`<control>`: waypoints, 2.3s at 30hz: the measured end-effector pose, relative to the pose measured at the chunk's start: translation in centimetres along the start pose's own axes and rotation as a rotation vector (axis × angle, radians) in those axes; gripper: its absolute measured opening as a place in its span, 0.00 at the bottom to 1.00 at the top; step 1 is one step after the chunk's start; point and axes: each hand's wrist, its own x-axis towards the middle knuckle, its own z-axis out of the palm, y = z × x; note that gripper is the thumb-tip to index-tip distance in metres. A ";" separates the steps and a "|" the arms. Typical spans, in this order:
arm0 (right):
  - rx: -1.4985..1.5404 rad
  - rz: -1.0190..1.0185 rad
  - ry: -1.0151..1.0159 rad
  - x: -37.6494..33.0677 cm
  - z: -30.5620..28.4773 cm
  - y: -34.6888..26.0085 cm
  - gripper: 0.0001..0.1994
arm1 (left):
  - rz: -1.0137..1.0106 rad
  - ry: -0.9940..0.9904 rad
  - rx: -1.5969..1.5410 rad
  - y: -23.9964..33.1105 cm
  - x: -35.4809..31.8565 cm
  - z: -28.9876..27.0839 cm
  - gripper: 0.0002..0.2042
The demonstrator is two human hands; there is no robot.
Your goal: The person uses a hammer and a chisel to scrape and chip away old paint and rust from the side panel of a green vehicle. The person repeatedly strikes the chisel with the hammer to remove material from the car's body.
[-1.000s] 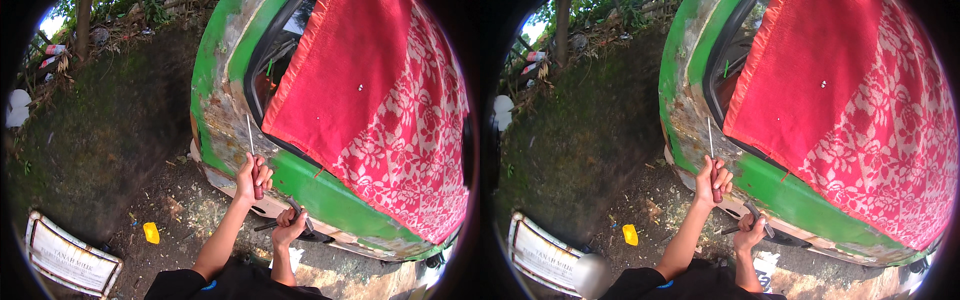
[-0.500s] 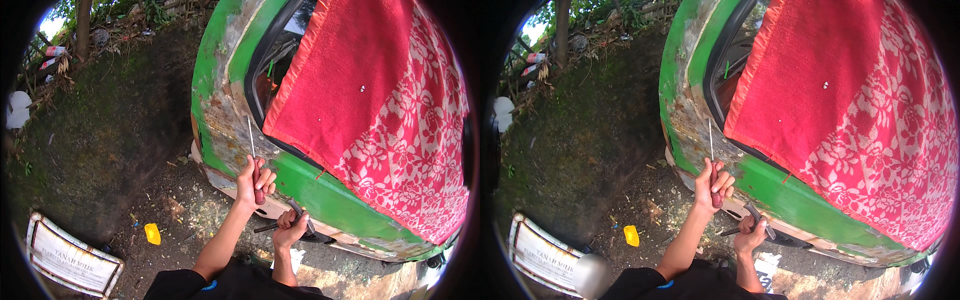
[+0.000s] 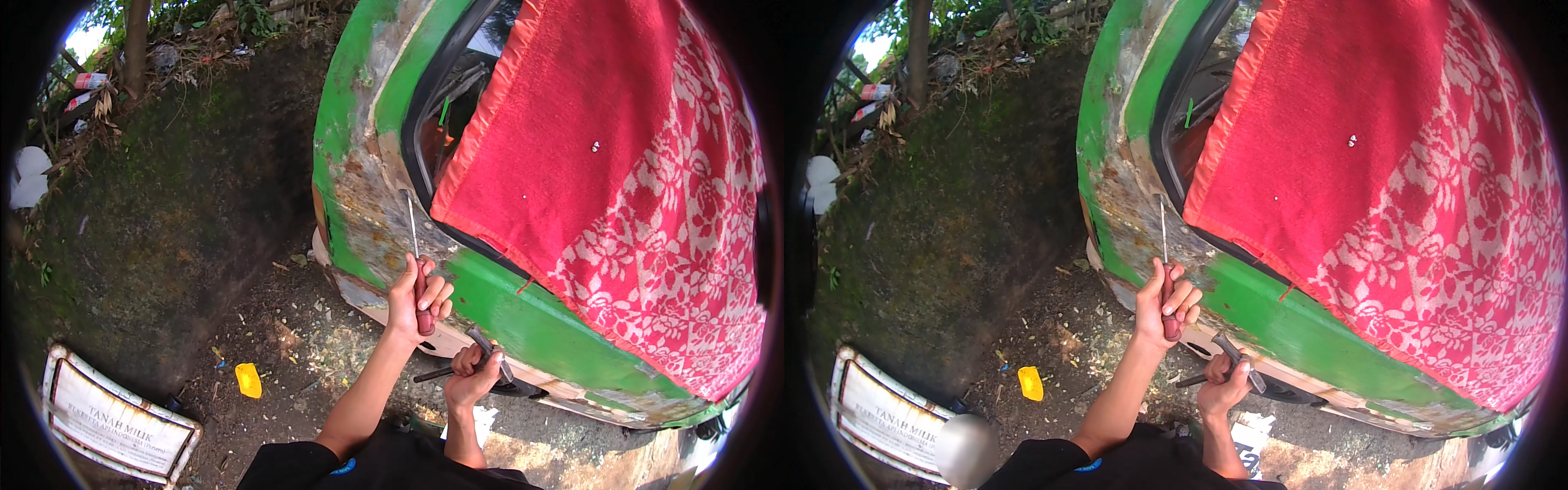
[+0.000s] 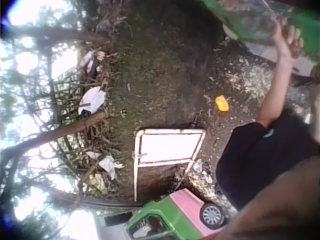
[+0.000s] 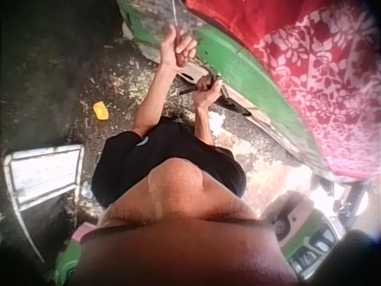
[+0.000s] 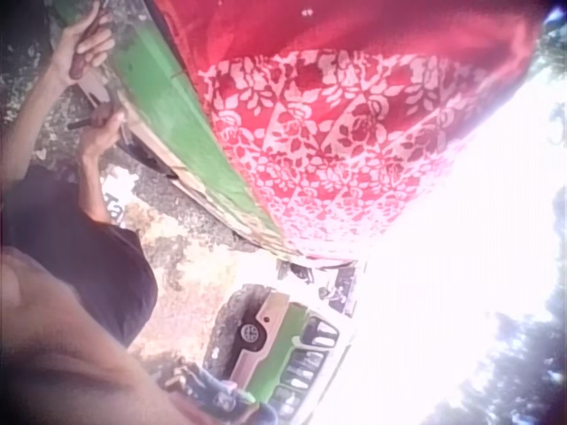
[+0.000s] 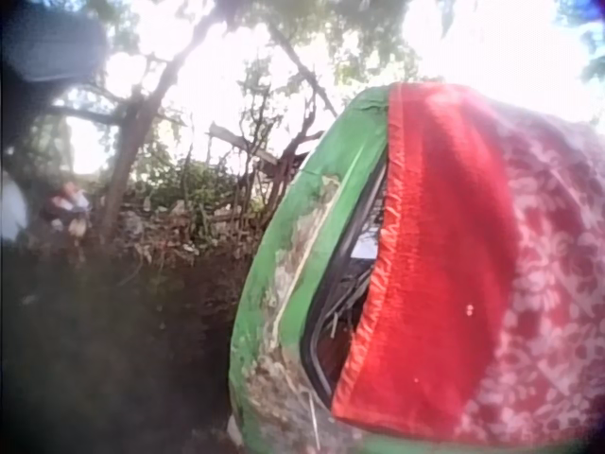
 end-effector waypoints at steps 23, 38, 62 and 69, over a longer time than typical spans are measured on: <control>-0.430 -0.671 -0.134 0.2 -2.6 1.5 0.31 | 0.123 0.036 -0.093 -1.8 1.6 3.5 0.20; -0.542 -0.498 -0.026 0.7 0.1 1.9 0.32 | 0.126 0.060 -0.126 -1.7 2.3 3.2 0.21; -0.609 -0.496 -0.124 2.8 0.1 1.4 0.28 | 0.192 0.080 -0.138 -2.1 3.6 3.3 0.20; -0.400 -0.472 -0.180 3.3 0.2 0.7 0.28 | 0.206 0.099 -0.185 -1.9 3.4 4.6 0.20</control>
